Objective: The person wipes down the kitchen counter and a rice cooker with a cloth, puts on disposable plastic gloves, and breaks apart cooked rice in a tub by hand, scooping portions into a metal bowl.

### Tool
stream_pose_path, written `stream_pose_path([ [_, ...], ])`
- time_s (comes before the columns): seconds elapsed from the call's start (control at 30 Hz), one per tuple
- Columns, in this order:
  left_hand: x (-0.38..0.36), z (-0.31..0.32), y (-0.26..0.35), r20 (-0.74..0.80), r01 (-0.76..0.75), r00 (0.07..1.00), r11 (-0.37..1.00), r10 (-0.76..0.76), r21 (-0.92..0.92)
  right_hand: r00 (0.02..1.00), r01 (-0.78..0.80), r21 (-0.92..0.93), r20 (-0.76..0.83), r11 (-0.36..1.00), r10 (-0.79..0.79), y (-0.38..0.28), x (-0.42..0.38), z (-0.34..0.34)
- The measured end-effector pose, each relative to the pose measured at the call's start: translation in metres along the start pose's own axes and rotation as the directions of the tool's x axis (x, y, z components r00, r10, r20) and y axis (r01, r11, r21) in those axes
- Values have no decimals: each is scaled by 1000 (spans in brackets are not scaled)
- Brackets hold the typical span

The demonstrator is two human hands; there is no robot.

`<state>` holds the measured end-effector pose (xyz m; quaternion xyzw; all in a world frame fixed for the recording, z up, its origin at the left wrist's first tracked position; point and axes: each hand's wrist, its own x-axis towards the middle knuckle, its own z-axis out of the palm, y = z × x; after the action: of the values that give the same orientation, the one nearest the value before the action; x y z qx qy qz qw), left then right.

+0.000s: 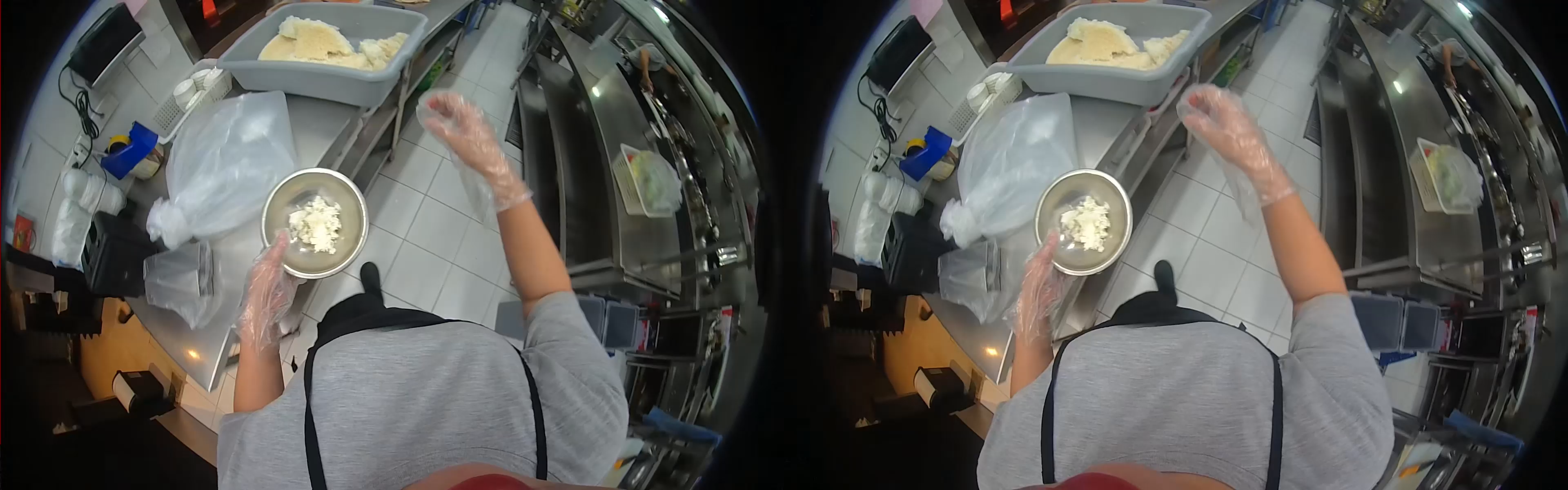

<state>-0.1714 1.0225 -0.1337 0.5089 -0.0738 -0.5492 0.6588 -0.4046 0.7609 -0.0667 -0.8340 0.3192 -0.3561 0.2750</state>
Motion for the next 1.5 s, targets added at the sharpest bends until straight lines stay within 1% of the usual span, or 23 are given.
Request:
stream_pose_path([
  [0.07, 40, -8, 16, -6, -58, 998, 998, 58, -21, 999, 32, -81, 15, 996, -31, 26, 56, 11],
  [0.13, 84, -9, 32, 12, -96, 995, 995, 96, -38, 982, 187, -339, 99, 922, -163, 46, 116, 16],
  [0.23, 129, 34, 50, 3, -109, 994, 985, 111, -132, 952, 288, -393, 216, 873, -217, 75, 189, 24],
  [0.3, 148, 64, 65, -64, -228, 972, 972, 225, -58, 921, 347, -397, 317, 850, -228, 98, 241, 32],
  [0.37, 165, 60, 68, -179, -218, 963, 972, 201, -84, 885, 346, -361, 432, 866, -174, 113, 268, 43],
  [0.43, 182, 63, 67, -327, -291, 899, 955, 292, 53, 823, 437, -368, 531, 820, -200, 141, 307, 59],
  [0.5, 185, 74, 68, -394, -308, 877, 951, 275, -21, 675, 541, -362, 725, 760, -135, 172, 336, 81],
  [0.57, 180, 77, 48, -484, -311, 845, 945, 228, -96, 564, 568, -130, 781, 813, -269, 229, 363, 115],
  [0.6, 177, 77, 32, -495, -444, 776, 896, 390, 11, 467, 653, -127, 843, 747, -265, 238, 377, 125],
  [0.63, 178, 90, 26, -528, -497, 731, 867, 432, 22, 377, 729, -120, 892, 674, -250, 239, 388, 131],
  [0.7, 179, 115, 14, -586, -596, 630, 801, 510, 56, 295, 800, -130, 935, 586, -195, 226, 401, 128],
  [0.73, 177, 132, 15, -670, -604, 616, 794, 413, -66, 251, 846, -162, 961, 508, -112, 216, 398, 122],
  [0.77, 176, 144, 13, -737, -615, 602, 767, 306, -184, 212, 857, -124, 969, 501, -123, 214, 397, 119],
  [0.83, 176, 156, 10, -785, -623, 562, 758, 261, -194, 190, 926, -128, 971, 356, -146, 214, 400, 116],
  [0.9, 176, 165, 9, -807, -645, 525, 745, 270, -171, 140, 943, -63, 966, 328, -217, 217, 397, 112],
  [0.97, 177, 162, 7, -822, -666, 491, 732, 289, -141, 124, 950, -30, 950, 309, -288, 221, 404, 111],
  [1.03, 176, 163, 8, -827, -674, 479, 727, 295, -131, 92, 893, 47, 954, 447, -284, 227, 410, 103],
  [1.07, 178, 167, 13, -821, -701, 468, 703, 327, -120, 87, 899, 49, 954, 436, -287, 227, 415, 95],
  [1.13, 182, 161, 15, -825, -718, 451, 687, 340, -109, 267, 820, -18, 896, 573, -354, 225, 420, 74],
  [1.27, 184, 176, 20, -857, -756, 371, 652, 357, -56, 236, 814, 46, 885, 579, -401, 187, 452, 70],
  [1.37, 186, 190, 21, -894, -739, 316, 673, 319, -22, 255, 779, -13, 920, 626, -298, 152, 449, 99],
  [1.43, 191, 201, 11, -903, -767, 297, 641, 309, -32, 338, 833, 38, 753, 551, -564, 147, 438, 128],
  [1.5, 193, 212, 10, -909, -790, 271, 613, 316, -22, 245, 842, 110, 793, 527, -558, 147, 428, 142],
])
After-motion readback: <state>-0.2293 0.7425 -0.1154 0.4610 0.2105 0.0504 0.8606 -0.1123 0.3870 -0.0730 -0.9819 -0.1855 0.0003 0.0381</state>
